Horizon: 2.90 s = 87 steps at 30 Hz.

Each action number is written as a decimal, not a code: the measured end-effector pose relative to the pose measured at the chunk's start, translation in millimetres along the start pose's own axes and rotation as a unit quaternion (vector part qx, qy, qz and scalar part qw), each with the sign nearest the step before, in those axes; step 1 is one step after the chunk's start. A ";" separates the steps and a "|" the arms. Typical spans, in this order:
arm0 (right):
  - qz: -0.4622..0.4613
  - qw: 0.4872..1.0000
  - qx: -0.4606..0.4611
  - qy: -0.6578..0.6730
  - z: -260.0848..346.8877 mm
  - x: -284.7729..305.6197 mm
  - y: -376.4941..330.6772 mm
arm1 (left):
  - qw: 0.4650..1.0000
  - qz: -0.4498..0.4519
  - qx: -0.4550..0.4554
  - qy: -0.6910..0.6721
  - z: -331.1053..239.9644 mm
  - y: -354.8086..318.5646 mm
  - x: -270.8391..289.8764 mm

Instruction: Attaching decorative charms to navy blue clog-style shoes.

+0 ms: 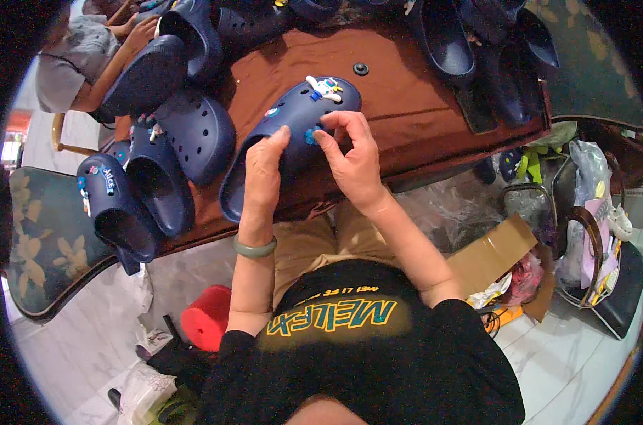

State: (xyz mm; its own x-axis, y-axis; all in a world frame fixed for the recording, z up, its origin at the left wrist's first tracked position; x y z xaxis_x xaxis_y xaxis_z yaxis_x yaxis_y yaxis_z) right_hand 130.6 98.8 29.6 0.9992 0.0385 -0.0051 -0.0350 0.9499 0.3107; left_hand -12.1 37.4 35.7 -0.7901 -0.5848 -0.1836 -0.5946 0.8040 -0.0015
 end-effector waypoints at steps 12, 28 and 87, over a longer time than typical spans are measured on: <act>0.094 0.897 0.354 -0.249 37.6 1.8 -22.2 | 0.991 0.016 -0.070 0.117 13.6 -1.2 -2.4; 0.237 0.821 0.399 -0.332 51.8 -22.6 -6.9 | 0.907 -0.054 -0.241 0.340 -8.2 1.0 -5.3; 0.060 0.972 0.081 -0.214 -70.0 34.0 123.1 | 0.968 -0.027 -0.099 0.228 1.1 3.8 -3.4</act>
State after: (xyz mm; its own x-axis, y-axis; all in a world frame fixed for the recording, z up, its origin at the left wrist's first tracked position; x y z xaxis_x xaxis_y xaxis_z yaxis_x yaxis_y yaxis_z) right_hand 159.1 238.8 1.1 0.9048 -0.0206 0.4254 -0.1826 0.8837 0.4310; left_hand -11.5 42.5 35.2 -0.7135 -0.6486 0.2651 -0.6178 0.7608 0.1987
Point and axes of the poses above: each hand's wrist, its own y-axis towards the middle knuckle, its own x-axis out of the back of the hand, z = x × y, the point moved 7 cm from there along y, towards the middle knuckle, and after that the axes turned 12 degrees about -z, right-handed, at the moved point
